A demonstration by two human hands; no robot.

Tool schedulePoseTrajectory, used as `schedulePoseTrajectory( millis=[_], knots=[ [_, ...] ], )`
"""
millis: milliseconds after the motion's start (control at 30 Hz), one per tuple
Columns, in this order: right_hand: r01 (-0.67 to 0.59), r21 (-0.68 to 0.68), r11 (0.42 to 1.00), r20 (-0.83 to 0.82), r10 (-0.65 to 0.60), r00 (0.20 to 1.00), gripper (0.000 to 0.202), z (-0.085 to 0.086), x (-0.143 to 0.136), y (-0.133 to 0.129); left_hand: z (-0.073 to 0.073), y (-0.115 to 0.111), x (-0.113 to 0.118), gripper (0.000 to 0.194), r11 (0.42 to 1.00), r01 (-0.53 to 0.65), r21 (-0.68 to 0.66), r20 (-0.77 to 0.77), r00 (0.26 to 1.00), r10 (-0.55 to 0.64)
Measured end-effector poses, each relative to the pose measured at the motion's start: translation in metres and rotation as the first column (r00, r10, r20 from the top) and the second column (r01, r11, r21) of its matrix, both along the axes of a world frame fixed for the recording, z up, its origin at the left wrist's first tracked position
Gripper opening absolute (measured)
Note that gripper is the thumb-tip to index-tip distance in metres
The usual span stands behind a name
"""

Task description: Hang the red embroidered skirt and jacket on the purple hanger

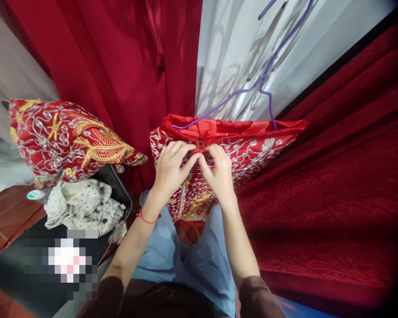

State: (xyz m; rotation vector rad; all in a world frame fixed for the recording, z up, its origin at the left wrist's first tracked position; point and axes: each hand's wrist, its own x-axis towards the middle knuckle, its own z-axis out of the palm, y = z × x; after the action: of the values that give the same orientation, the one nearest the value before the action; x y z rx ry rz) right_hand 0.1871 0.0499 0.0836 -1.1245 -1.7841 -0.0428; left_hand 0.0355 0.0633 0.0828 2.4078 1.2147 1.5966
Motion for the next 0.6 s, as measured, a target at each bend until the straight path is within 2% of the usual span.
schedulePoseTrajectory(
  millis=[233,333,433,600],
  knots=[
    [-0.019,0.066,0.998,0.0,0.019,1.0,0.021,0.036,0.018,0.008,0.027,0.013,-0.006,0.026,1.0,0.03,0.005,0.088,0.996,-0.031],
    [0.057,0.085,0.995,-0.066,-0.051,0.997,0.026,0.049,0.029,0.013,0.034,0.021,-0.007,0.026,0.998,0.003,-0.066,0.192,0.981,0.01],
    [0.146,0.089,0.985,-0.133,-0.134,0.982,0.027,0.045,0.035,0.013,0.03,0.024,-0.007,0.026,0.996,-0.015,-0.087,0.255,0.966,0.036],
    [0.204,0.026,0.979,-0.227,-0.193,0.955,0.026,0.021,0.043,0.009,0.015,0.023,-0.014,0.023,0.999,-0.046,-0.002,0.239,0.97,0.045]
  ],
)
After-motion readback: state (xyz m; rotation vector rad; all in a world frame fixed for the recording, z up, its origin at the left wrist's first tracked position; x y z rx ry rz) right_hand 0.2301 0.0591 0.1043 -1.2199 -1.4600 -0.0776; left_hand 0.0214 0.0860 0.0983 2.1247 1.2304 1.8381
